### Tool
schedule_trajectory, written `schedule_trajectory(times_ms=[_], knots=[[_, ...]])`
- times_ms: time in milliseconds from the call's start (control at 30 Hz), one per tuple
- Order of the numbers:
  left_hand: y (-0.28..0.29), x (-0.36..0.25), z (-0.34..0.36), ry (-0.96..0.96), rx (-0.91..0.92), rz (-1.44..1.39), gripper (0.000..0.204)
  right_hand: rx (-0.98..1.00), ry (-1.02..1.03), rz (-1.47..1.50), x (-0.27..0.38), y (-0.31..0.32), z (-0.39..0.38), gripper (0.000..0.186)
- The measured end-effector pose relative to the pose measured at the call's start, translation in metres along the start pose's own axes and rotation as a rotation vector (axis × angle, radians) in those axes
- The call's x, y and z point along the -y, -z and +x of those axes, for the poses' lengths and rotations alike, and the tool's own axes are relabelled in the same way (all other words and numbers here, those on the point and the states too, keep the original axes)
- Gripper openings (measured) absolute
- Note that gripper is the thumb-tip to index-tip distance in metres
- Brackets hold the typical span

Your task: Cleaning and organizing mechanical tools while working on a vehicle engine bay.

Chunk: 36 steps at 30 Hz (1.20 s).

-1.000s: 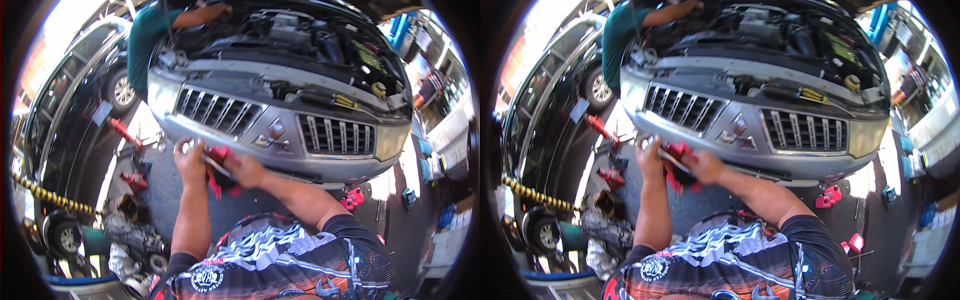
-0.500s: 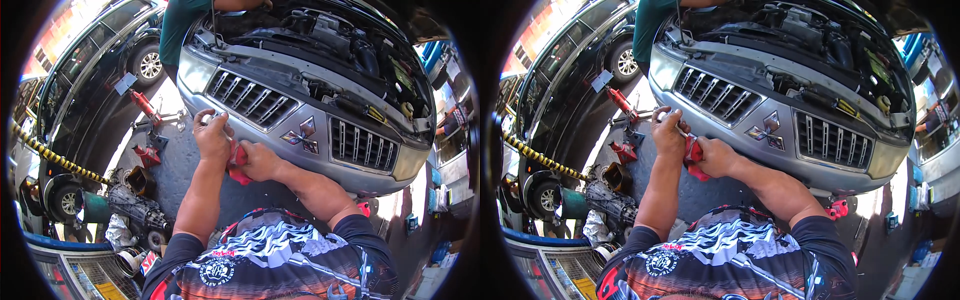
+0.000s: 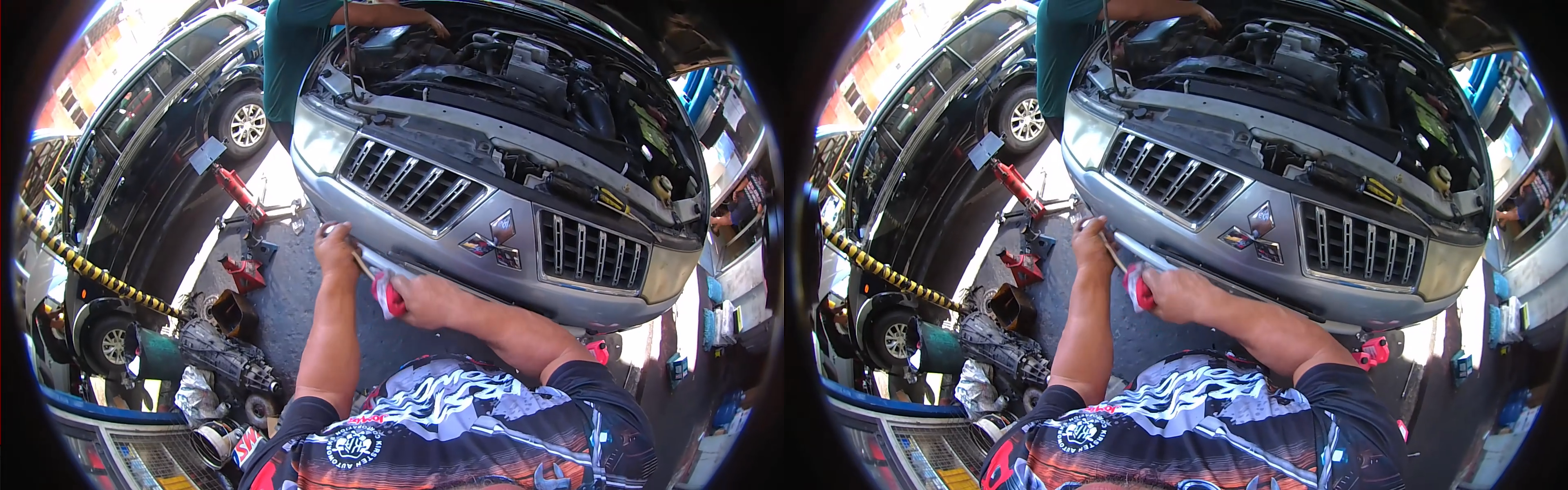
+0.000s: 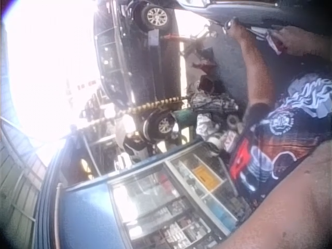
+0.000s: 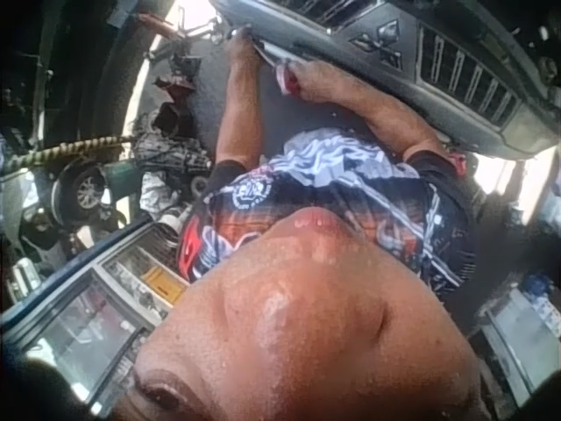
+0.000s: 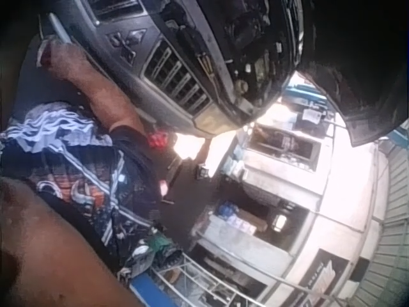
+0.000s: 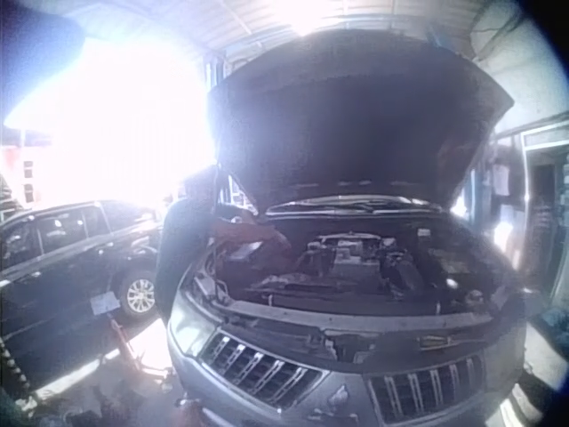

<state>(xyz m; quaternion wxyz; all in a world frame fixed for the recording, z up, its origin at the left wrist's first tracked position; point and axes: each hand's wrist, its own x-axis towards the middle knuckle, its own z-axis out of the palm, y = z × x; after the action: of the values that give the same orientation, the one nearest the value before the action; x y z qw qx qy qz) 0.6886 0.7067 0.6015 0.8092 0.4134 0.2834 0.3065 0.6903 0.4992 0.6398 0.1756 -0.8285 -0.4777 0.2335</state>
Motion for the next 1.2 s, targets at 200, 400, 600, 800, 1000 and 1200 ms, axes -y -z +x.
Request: schedule_trajectory(times_ms=[200, 400, 600, 800, 1000, 1200], knots=[[0.003, -0.016, 0.002, -0.054, -0.265, -0.029, 0.02, -0.153, 0.067, 0.235, -0.035, 0.014, -0.02, 0.09], [-0.024, -0.013, -0.029, -0.094, -0.117, -0.184, 0.026, -0.444, 0.157, 0.153, -0.005, -0.024, 0.029, 0.049], [-0.02, -0.044, -0.032, 0.007, 0.244, -0.174, 0.026, 0.021, 0.224, 0.884, 0.005, -0.026, 0.038, 0.031], [-0.002, -0.065, -0.021, 0.242, 0.802, -0.674, 0.022, 0.415, 0.202, 1.762, 0.05, -0.024, 0.04, 0.026], [-0.024, -0.061, -0.03, -0.611, 0.252, 0.167, 0.032, -0.484, 0.23, 0.408, 0.031, -0.007, 0.079, 0.023], [-0.049, -0.1, -0.04, -0.217, 0.611, -0.176, 0.031, -0.132, 0.329, 0.99, 0.035, 0.018, 0.064, 0.017]])
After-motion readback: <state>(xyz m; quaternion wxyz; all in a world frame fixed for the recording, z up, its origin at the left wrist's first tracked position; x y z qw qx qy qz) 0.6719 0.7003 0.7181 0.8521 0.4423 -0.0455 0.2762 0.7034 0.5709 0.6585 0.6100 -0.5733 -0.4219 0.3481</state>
